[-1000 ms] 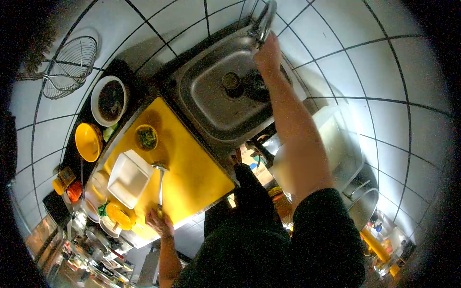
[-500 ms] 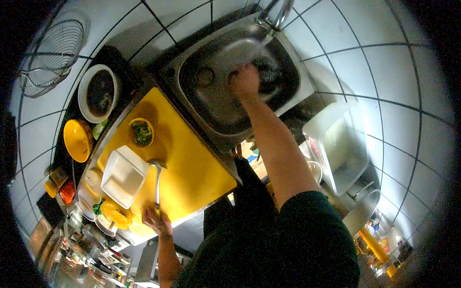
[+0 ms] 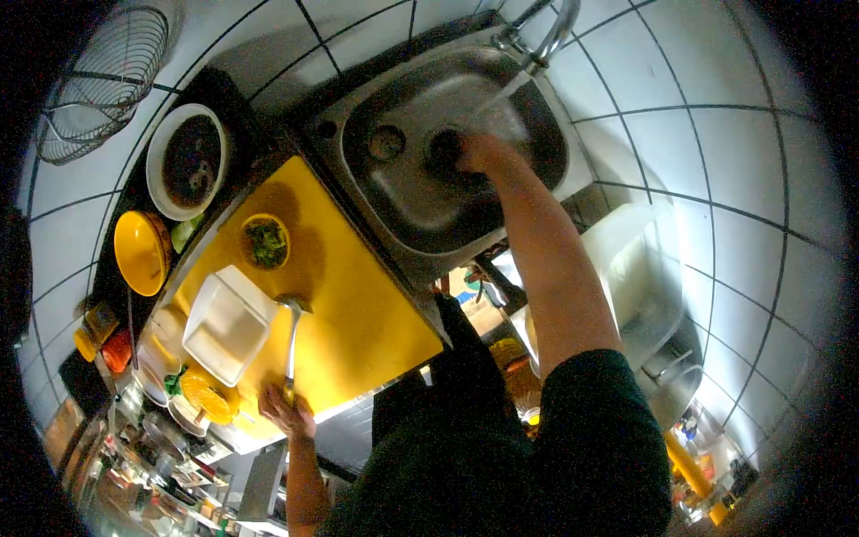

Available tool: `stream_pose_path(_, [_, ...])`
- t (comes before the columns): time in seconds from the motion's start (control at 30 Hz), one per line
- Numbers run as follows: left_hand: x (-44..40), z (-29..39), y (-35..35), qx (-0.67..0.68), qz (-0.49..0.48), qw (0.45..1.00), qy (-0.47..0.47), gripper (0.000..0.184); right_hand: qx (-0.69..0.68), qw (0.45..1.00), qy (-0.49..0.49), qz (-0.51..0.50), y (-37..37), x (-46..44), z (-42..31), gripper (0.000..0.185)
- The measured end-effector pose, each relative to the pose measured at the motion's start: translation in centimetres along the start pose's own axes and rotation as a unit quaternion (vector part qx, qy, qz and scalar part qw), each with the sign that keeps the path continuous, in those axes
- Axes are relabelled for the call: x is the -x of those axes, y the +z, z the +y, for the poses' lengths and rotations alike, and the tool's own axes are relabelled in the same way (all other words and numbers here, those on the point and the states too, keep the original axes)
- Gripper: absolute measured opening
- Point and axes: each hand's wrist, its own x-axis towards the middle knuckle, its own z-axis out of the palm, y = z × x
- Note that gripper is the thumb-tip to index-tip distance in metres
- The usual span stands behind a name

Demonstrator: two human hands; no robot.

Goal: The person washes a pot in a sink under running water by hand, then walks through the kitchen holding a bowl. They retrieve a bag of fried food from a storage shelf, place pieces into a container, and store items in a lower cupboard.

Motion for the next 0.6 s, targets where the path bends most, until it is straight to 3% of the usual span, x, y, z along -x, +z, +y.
stream_pose_path(0.1, [0.1,-0.1,-0.1,0.001,0.000,1.000,-0.001,0.071,-0.081,0.992,0.039,0.092,-1.7,1.3,-2.9,0.050])
stream_pose_path(0.13, [0.2,-0.1,-0.1,0.004,0.000,1.000,-0.002,0.071,-0.150,0.980,0.058,0.115,0.2,-0.2,-2.3,0.047])
stream_pose_path(0.23, [0.4,-0.2,0.0,0.002,-0.001,1.000,-0.004,0.070,-0.142,0.960,0.143,0.197,10.5,-8.9,-0.1,0.041])
stream_pose_path(0.3, [-0.1,0.0,0.1,0.009,0.000,1.000,-0.008,0.070,-0.127,0.952,0.149,0.234,10.5,-9.5,-0.6,0.040])
stream_pose_path(0.37, [0.5,-0.1,-0.3,0.006,-0.002,1.000,-0.014,0.070,-0.170,0.954,0.095,0.230,5.9,-2.8,-3.2,0.040])
stream_pose_path(0.47, [0.5,-0.4,0.3,0.004,0.000,1.000,-0.007,0.070,0.018,0.983,0.067,0.168,2.1,0.7,-4.2,0.041])
stream_pose_path(0.57, [0.3,-0.3,-0.1,0.007,-0.005,1.000,-0.004,0.071,0.214,0.971,-0.038,-0.099,-3.5,4.3,-7.2,0.039])
stream_pose_path(0.6, [0.2,-0.3,-0.1,0.006,-0.004,1.000,-0.004,0.071,0.244,0.957,-0.066,-0.143,-4.0,4.5,-7.6,0.038])
